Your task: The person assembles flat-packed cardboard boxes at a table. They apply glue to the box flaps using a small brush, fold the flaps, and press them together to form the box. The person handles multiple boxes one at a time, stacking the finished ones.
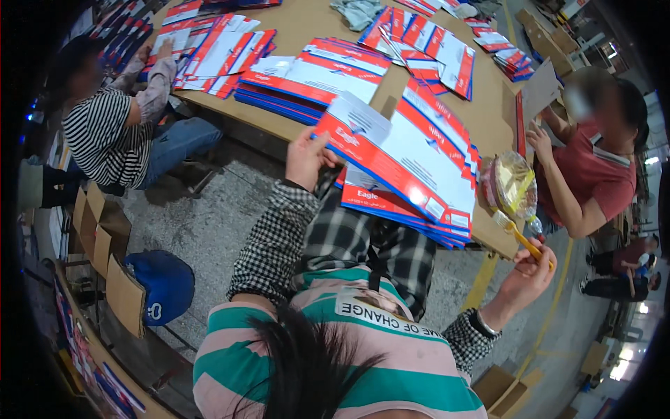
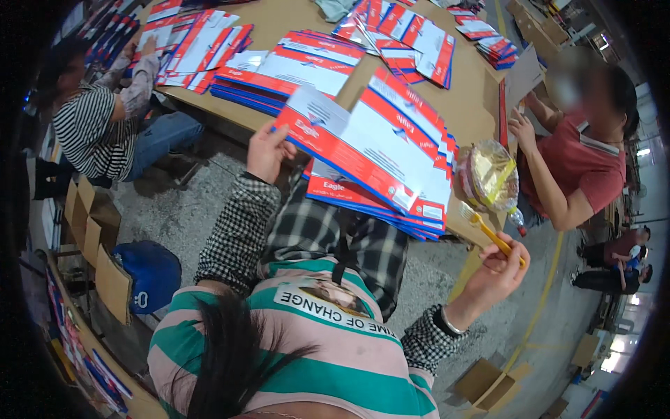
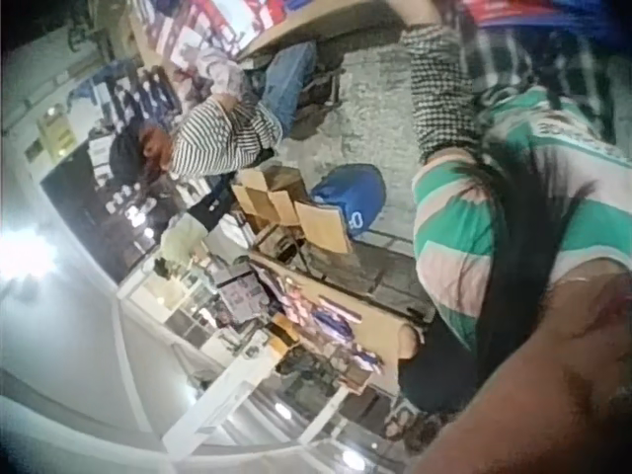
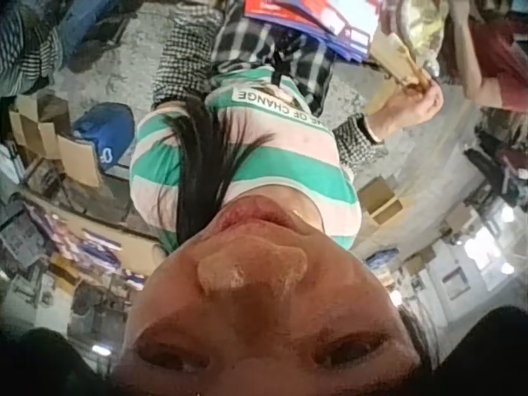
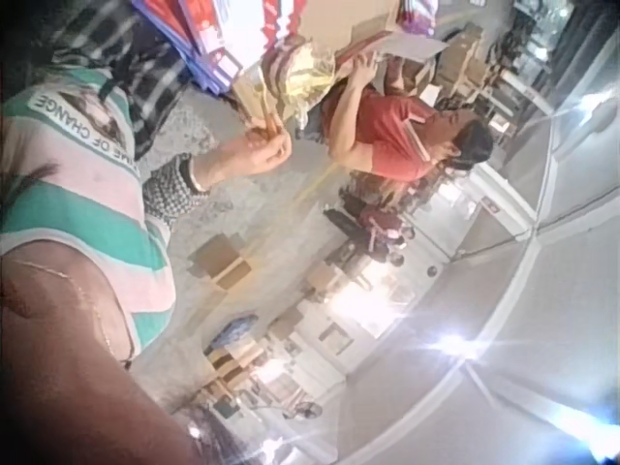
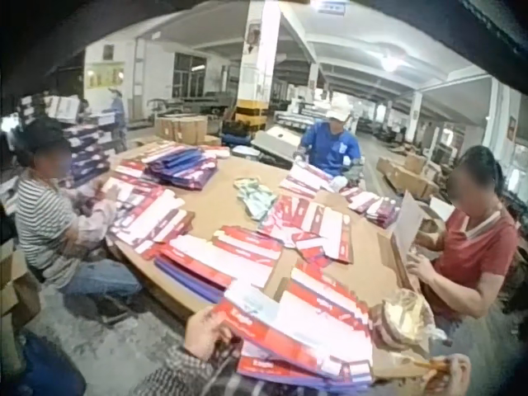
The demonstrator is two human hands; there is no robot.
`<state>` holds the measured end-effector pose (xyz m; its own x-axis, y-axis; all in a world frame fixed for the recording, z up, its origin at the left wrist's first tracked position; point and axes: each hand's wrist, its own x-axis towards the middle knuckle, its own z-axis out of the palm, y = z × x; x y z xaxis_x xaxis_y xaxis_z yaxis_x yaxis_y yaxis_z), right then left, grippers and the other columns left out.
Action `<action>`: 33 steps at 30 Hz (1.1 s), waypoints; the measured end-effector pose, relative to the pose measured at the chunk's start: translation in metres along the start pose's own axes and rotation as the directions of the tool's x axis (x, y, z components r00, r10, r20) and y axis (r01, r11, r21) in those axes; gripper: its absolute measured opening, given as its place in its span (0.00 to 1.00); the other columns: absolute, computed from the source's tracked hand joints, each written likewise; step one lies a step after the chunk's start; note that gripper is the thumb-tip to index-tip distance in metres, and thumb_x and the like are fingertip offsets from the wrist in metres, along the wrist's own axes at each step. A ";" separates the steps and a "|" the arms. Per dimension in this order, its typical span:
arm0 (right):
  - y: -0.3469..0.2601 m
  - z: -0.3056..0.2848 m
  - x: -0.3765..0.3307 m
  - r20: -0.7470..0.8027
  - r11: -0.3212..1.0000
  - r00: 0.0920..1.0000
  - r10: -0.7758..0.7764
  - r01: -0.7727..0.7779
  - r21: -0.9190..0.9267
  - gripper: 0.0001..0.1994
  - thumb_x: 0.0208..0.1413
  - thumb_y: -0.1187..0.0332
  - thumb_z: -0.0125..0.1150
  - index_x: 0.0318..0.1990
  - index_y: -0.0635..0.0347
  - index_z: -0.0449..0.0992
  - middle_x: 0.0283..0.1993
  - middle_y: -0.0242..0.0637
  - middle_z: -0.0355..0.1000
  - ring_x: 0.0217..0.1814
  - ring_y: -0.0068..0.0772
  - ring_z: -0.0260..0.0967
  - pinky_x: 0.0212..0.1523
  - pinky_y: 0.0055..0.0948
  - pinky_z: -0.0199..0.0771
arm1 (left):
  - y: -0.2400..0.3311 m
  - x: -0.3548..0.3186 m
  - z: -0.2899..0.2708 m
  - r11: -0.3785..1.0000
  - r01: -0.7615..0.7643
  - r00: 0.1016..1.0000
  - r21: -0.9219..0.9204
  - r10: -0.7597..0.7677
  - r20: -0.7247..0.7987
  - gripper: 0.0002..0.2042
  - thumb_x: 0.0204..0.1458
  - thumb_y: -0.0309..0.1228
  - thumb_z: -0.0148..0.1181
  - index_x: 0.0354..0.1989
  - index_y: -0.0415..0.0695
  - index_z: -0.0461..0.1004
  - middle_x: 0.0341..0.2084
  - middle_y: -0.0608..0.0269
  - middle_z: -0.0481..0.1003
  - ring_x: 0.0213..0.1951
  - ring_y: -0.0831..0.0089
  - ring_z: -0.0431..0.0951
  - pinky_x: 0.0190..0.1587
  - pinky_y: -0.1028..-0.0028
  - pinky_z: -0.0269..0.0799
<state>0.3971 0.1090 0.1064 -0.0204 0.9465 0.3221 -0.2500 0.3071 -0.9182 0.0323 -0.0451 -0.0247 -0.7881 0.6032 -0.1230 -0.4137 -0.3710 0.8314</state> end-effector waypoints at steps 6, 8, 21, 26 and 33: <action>-0.009 0.027 0.013 0.004 0.997 0.997 -0.081 0.081 0.011 0.09 0.62 0.68 0.44 0.39 0.64 0.68 0.37 0.49 0.73 0.24 0.25 0.67 0.25 0.18 0.67 | 0.086 0.123 -0.088 0.953 -0.273 0.915 0.130 0.299 -0.271 0.20 0.55 0.29 0.56 0.52 0.33 0.60 0.20 0.62 0.70 0.16 0.76 0.70 0.17 0.77 0.65; -0.009 0.038 0.019 0.007 0.998 0.998 -0.070 0.070 0.004 0.08 0.63 0.68 0.44 0.39 0.64 0.67 0.38 0.48 0.72 0.24 0.26 0.67 0.24 0.19 0.67 | 0.109 0.164 -0.112 0.965 -0.180 0.918 0.193 0.235 -0.320 0.23 0.54 0.27 0.56 0.55 0.29 0.58 0.21 0.60 0.71 0.15 0.76 0.70 0.15 0.79 0.63; 0.035 0.093 0.049 0.069 1.000 0.998 0.015 -0.014 -0.020 0.08 0.63 0.68 0.44 0.40 0.63 0.67 0.37 0.48 0.72 0.25 0.26 0.67 0.24 0.21 0.67 | 0.108 0.278 -0.184 0.622 0.437 0.815 0.650 0.032 -0.578 0.16 0.59 0.29 0.37 0.43 0.39 0.75 0.19 0.56 0.75 0.14 0.74 0.70 0.15 0.73 0.63; 0.041 0.093 0.051 0.121 0.999 0.992 0.020 -0.023 0.024 0.08 0.63 0.68 0.45 0.41 0.64 0.67 0.38 0.49 0.72 0.25 0.27 0.67 0.25 0.21 0.66 | 0.101 0.298 -0.208 0.118 0.397 0.900 0.910 0.142 -0.411 0.15 0.51 0.33 0.54 0.45 0.39 0.74 0.26 0.52 0.77 0.26 0.70 0.78 0.26 0.73 0.73; 0.050 0.064 0.048 0.070 0.997 0.994 0.080 -0.081 0.016 0.08 0.62 0.69 0.45 0.41 0.65 0.67 0.37 0.52 0.72 0.26 0.30 0.68 0.26 0.24 0.67 | 0.045 0.151 -0.076 0.142 -0.217 0.941 0.966 0.294 0.168 0.15 0.48 0.36 0.61 0.39 0.37 0.75 0.28 0.53 0.76 0.29 0.68 0.76 0.32 0.72 0.72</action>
<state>0.3215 0.1630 0.0905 -0.1083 0.9587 0.2629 -0.2626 0.2275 -0.9377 -0.1403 -0.0240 -0.0469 -0.7862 0.5776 0.2198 0.5526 0.4978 0.6684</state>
